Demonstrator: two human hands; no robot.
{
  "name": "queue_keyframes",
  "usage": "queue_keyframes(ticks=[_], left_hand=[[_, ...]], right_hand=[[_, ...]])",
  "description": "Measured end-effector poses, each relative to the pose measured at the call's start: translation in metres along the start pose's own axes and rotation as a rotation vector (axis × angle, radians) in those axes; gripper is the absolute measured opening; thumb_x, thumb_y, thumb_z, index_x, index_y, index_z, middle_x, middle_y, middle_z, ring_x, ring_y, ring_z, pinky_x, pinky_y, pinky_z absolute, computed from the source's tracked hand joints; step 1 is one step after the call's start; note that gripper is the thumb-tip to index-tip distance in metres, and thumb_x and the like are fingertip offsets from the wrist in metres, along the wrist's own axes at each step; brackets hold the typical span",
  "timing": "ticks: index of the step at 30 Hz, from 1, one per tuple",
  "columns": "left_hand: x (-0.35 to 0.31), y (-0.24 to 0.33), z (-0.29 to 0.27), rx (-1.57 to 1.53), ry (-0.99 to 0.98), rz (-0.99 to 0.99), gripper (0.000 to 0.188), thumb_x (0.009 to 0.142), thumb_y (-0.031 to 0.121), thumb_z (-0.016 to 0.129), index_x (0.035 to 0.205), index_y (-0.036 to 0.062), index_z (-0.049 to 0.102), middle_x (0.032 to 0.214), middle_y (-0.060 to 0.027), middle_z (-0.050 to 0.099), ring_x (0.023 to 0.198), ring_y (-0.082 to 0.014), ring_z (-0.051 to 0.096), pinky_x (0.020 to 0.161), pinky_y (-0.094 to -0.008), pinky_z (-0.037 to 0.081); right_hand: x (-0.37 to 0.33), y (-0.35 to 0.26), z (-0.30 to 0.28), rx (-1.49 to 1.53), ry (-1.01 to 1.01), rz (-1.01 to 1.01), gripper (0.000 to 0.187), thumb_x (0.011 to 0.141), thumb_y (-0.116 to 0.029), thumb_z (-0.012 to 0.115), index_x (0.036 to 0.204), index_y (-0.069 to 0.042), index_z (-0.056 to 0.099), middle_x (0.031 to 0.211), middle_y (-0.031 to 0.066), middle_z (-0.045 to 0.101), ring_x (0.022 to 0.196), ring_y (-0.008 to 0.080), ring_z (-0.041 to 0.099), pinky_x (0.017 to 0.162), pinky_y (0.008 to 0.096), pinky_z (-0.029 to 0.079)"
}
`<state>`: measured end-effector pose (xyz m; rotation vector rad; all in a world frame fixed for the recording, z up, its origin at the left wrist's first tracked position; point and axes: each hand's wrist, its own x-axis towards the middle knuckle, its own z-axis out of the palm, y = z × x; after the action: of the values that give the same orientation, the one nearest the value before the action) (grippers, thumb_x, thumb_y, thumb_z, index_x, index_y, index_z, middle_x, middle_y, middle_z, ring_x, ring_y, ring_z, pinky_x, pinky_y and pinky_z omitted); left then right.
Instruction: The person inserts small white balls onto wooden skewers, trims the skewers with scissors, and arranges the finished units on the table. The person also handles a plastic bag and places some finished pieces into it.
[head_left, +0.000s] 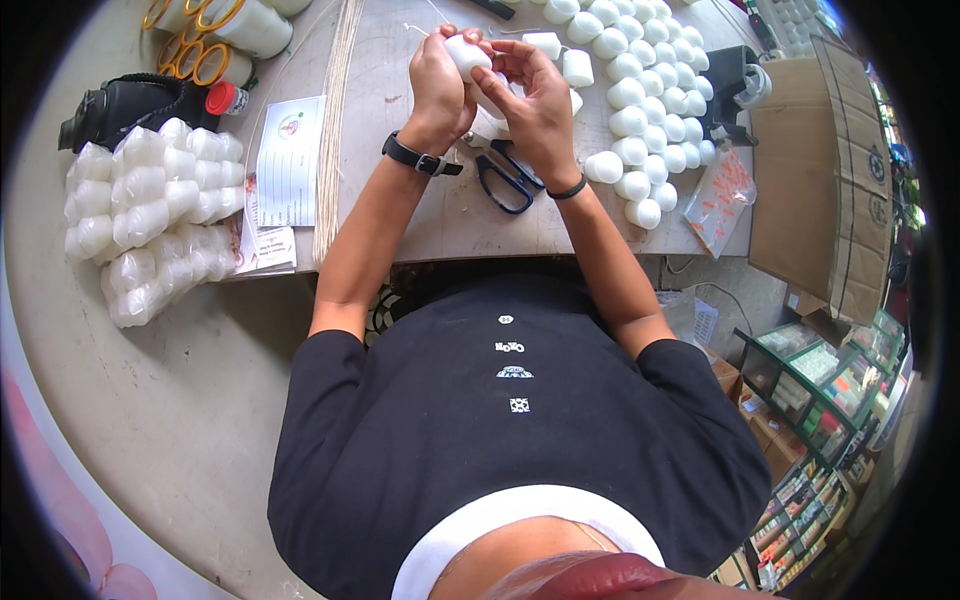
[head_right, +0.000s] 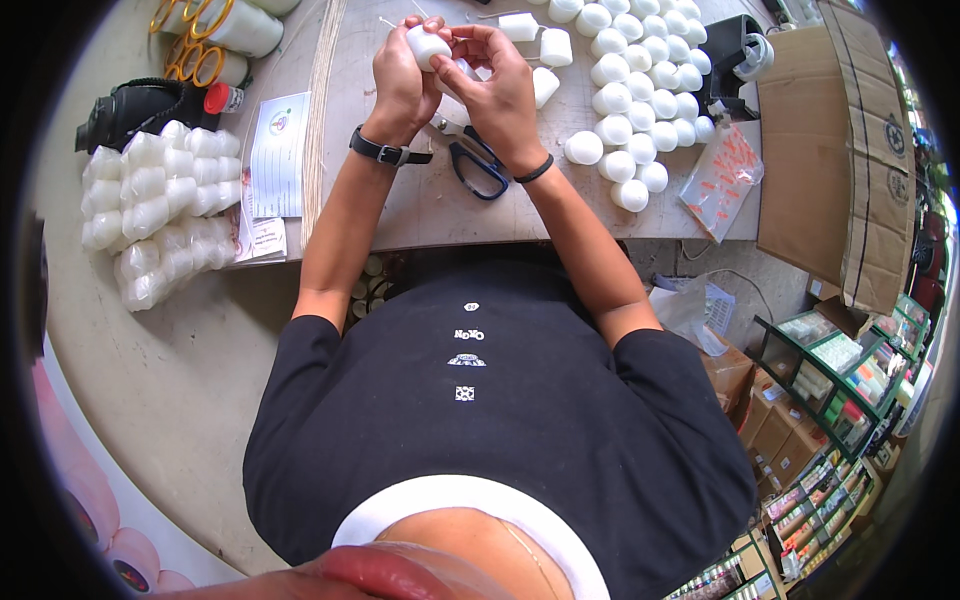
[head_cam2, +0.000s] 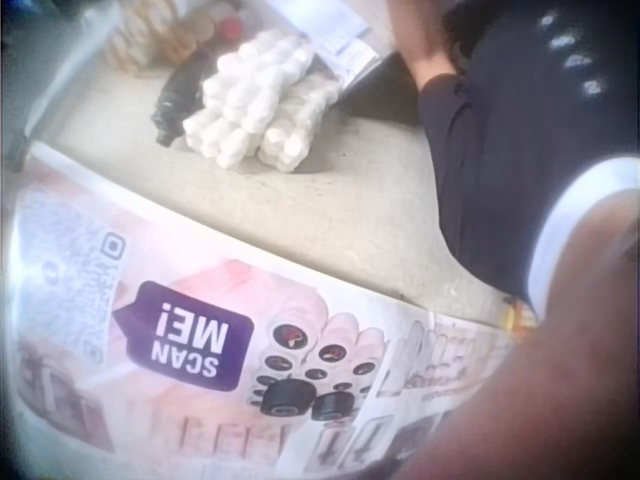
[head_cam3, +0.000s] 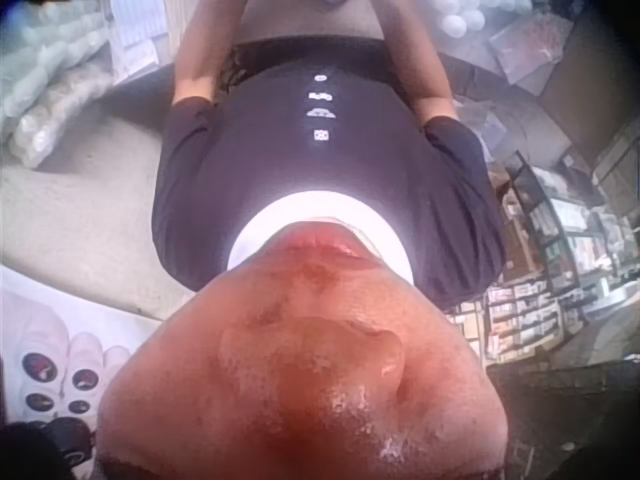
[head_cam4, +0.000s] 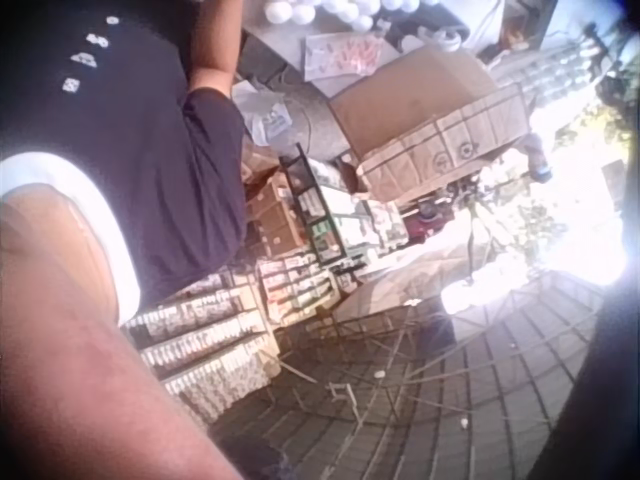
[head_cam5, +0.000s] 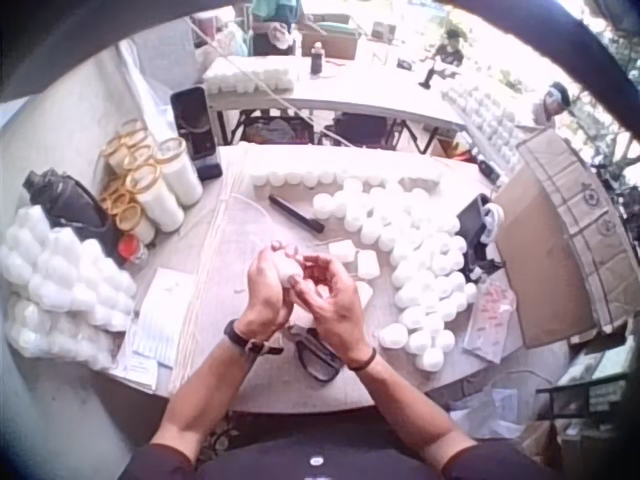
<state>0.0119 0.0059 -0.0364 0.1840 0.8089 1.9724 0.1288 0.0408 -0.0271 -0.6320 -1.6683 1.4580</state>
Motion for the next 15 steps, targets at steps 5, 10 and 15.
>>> queue_keyframes(ticks=[5,10,15], left_hand=[[0.011,-0.001,-0.005,-0.186,0.04,-0.07,0.017,0.108,0.018,0.03,0.102,0.0078,0.041,0.094,-0.0098,0.057,0.083,-0.0224,0.062,0.08,-0.0363,0.058],[0.016,-0.001,-0.011,-0.081,-0.004,-0.088,0.023,0.11,0.021,0.029,0.104,0.0058,0.045,0.098,-0.0094,0.058,0.091,-0.022,0.062,0.091,-0.0381,0.056],[0.012,-0.004,-0.005,-0.009,0.014,-0.048,0.03,0.111,0.029,0.029,0.113,0.0048,0.046,0.097,-0.0115,0.062,0.085,-0.0222,0.064,0.085,-0.0363,0.056]], right_hand=[[0.004,-0.01,-0.005,0.128,-0.067,0.088,0.037,0.094,-0.013,0.073,0.125,0.004,0.06,0.111,0.0084,0.069,0.099,0.014,0.065,0.091,0.0273,0.052],[-0.001,-0.013,-0.014,0.179,-0.067,0.108,0.034,0.105,-0.017,0.05,0.13,0.005,0.059,0.114,0.009,0.069,0.106,0.0143,0.062,0.097,0.0268,0.047],[-0.004,-0.012,-0.016,0.168,-0.033,0.099,0.035,0.105,-0.018,0.05,0.13,0.004,0.06,0.115,0.0088,0.068,0.106,0.0144,0.061,0.098,0.0274,0.046]])
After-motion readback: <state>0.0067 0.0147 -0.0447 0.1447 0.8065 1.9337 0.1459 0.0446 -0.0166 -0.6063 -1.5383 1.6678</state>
